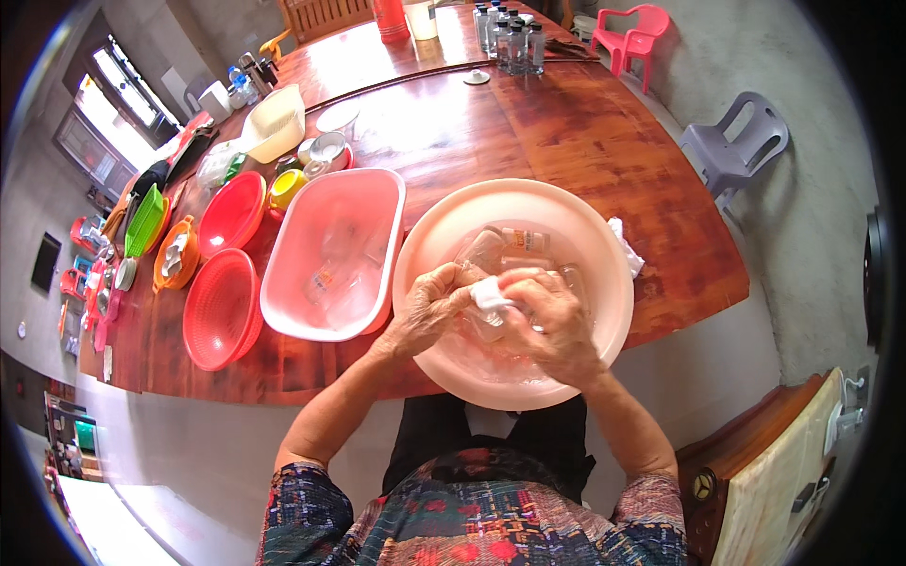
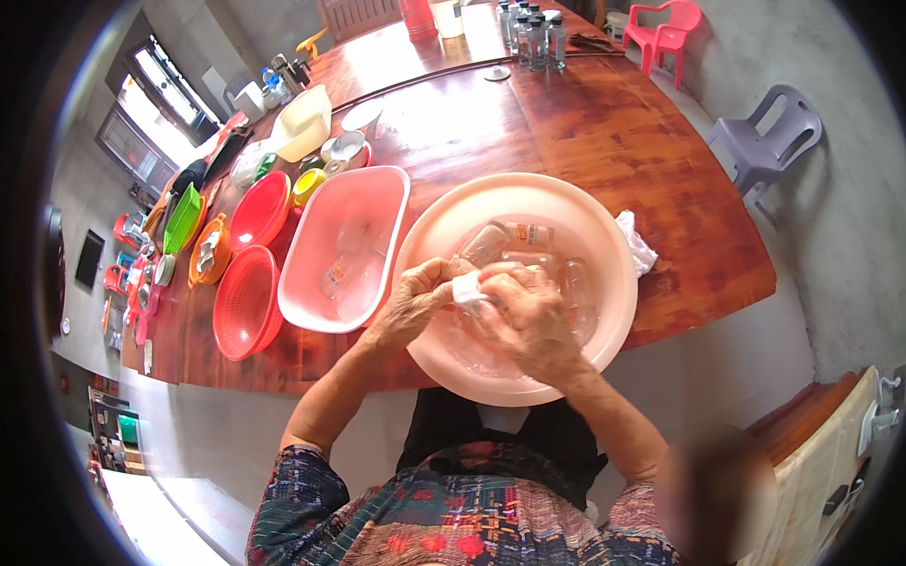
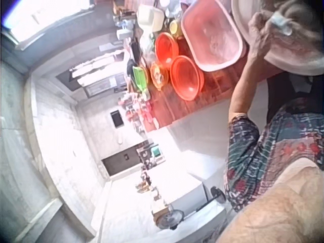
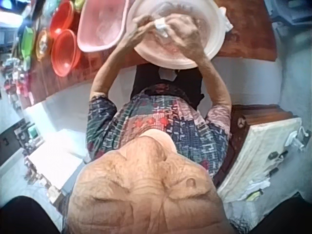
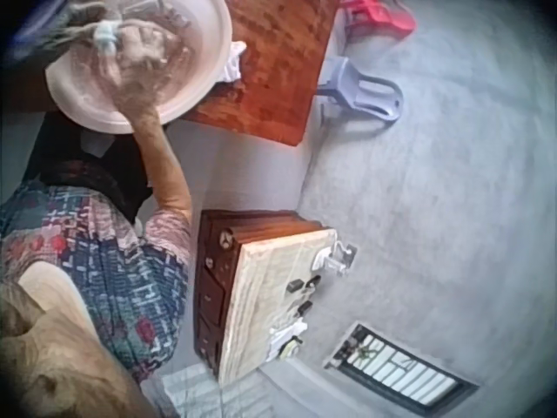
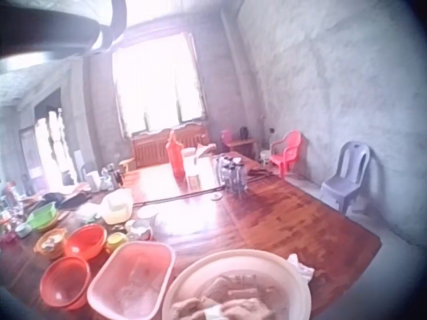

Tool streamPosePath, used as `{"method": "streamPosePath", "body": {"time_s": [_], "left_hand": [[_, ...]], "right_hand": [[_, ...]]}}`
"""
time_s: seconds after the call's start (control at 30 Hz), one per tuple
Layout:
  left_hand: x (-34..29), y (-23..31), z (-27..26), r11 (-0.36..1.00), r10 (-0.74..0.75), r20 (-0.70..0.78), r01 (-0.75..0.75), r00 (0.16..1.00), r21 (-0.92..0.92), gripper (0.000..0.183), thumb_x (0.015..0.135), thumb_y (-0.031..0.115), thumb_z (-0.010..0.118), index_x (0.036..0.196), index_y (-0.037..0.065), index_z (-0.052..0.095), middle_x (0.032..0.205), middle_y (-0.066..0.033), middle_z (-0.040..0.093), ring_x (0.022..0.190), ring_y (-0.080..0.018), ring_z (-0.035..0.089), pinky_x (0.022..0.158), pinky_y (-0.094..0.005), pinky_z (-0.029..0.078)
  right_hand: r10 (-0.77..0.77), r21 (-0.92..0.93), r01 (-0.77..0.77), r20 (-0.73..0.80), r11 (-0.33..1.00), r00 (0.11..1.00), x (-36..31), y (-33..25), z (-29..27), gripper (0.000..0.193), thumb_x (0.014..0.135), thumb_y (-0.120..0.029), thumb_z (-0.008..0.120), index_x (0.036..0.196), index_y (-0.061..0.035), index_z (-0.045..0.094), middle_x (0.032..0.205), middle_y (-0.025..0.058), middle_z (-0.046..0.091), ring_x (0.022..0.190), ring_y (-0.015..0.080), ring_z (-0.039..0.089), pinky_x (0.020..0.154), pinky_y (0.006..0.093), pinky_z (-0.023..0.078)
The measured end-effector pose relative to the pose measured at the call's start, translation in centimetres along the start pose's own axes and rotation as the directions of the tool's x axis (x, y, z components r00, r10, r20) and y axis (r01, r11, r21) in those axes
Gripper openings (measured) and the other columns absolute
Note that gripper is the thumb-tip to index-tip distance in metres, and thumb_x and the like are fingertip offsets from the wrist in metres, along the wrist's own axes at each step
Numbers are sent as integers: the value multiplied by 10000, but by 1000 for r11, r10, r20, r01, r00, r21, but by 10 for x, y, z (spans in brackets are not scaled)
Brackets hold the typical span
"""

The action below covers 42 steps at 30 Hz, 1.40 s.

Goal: The person washes multiple clear drinking glasses one by one using a white cloth. They scrub the interior and exterior of each glass over a pink basin filled with water and then place the cleaned glass into a pink rectangular container. The process is repeated for several glasses throughout the video.

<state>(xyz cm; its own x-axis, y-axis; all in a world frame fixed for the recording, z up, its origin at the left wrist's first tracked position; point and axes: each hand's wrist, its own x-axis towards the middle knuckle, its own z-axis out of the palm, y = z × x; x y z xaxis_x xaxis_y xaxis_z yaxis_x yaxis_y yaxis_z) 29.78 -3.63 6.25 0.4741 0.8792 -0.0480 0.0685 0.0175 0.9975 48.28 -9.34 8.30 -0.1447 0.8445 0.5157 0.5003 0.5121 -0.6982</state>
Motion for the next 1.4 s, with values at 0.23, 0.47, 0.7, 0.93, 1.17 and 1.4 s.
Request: {"method": "streamPosePath", "body": {"time_s": [0.23, 0.47, 0.7, 0.93, 1.17, 1.4], "left_hand": [[13, -19, 29, 988, 123, 12, -121, 992, -95, 168, 936, 171, 514, 984, 14, 549, 891, -10, 566, 862, -80, 518, 808, -262, 437], [20, -24, 30, 985, 146, -1, -146, 989, -87, 230, 943, 177, 507, 1113, 25, 540, 1022, -42, 600, 976, -99, 519, 881, -272, 411], [9, -21, 27, 974, 161, 62, -149, 985, -168, 132, 939, 144, 511, 963, 19, 546, 899, -20, 567, 906, -91, 522, 851, -268, 424], [18, -24, 45, 836, 3, -169, -95, 986, -541, 193, 934, 171, 517, 1099, 71, 498, 1010, -21, 496, 897, -104, 526, 792, -243, 465], [30, -21, 71, 573, -229, -267, -92, 936, -814, 378, 971, 369, 414, 1304, 195, 374, 1174, -39, 490, 1017, -164, 532, 809, -312, 503], [39, -17, 84, 462, -247, -99, 27, 964, -887, 370, 914, 443, 503, 1193, 201, 477, 1138, -33, 536, 1039, -168, 547, 787, -355, 527]], "right_hand": [[217, -17, -220, -115, 975, 969, 24, 42, 21, 160, 885, -146, 518, 952, -8, 563, 864, 162, 625, 750, 296, 621, 665, 356, 492], [-75, -39, 70, -150, 997, 986, 6, 29, 31, 230, 874, -54, 518, 1092, 10, 548, 1081, 203, 605, 1040, 336, 588, 864, 376, 475], [426, 143, -431, 66, 891, 903, 24, 35, 19, 133, 898, -89, 493, 1004, -16, 526, 872, 172, 618, 843, 284, 616, 742, 400, 469], [351, 182, -314, -232, 932, 907, 7, 40, 35, 106, 924, -61, 482, 1025, -36, 504, 797, 131, 614, 791, 198, 632, 644, 311, 477], [-37, -156, 9, -177, 988, 984, -13, 24, 33, 252, 860, 23, 499, 1112, 6, 490, 1237, 265, 481, 1135, 411, 486, 926, 434, 427], [432, 272, -416, 4, 868, 902, 27, 40, 6, 234, 917, -35, 452, 1149, -12, 430, 1066, 230, 570, 1012, 340, 577, 828, 415, 456]]}}
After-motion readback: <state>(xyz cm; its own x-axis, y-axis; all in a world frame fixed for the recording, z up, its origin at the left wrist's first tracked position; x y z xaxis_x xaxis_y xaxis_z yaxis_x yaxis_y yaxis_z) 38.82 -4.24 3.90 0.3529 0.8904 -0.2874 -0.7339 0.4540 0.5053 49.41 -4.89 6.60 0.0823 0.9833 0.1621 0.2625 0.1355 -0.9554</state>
